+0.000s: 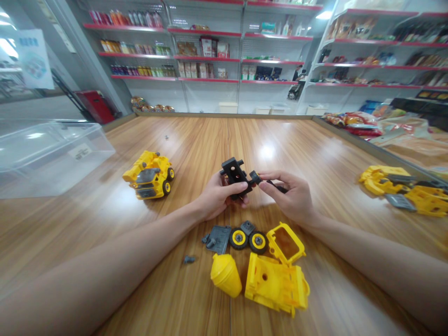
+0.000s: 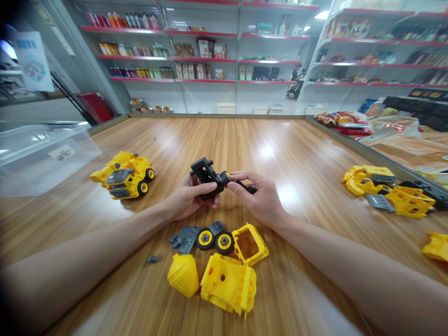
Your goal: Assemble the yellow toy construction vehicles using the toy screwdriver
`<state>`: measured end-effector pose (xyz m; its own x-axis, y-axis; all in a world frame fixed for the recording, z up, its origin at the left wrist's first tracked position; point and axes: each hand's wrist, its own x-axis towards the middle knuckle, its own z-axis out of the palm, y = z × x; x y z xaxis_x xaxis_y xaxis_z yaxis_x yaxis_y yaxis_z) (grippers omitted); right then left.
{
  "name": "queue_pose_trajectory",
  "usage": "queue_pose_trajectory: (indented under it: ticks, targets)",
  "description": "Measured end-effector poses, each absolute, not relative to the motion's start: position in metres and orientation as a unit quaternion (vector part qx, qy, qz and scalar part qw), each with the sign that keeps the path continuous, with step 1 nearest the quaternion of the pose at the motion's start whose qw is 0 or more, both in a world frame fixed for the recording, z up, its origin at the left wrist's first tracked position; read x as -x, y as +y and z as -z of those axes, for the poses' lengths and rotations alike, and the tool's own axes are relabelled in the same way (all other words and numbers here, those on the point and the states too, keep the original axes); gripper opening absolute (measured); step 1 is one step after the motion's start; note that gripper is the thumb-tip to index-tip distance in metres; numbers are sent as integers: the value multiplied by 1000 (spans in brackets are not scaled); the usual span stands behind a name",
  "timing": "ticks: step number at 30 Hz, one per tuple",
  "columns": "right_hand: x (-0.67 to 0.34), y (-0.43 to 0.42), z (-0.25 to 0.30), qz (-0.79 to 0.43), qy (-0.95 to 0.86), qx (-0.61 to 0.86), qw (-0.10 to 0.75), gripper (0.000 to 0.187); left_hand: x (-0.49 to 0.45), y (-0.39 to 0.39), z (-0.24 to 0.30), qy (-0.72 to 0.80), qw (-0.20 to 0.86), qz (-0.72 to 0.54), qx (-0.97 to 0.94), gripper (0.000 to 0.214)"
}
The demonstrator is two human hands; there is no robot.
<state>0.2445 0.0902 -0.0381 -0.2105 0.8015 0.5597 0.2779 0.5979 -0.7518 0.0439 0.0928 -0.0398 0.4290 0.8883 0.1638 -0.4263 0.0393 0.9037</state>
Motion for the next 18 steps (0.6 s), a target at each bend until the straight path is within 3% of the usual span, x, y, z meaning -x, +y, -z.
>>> queue_pose_trajectory:
  ticks: [13, 18]
  targets:
    - [-245, 92, 44, -232, -771, 350, 479, 18, -43, 93, 38, 239, 681, -475, -503, 24]
    - [-245, 92, 44, -182, -793, 335, 475, 19, -44, 92, 39, 243, 685, -475, -497, 38]
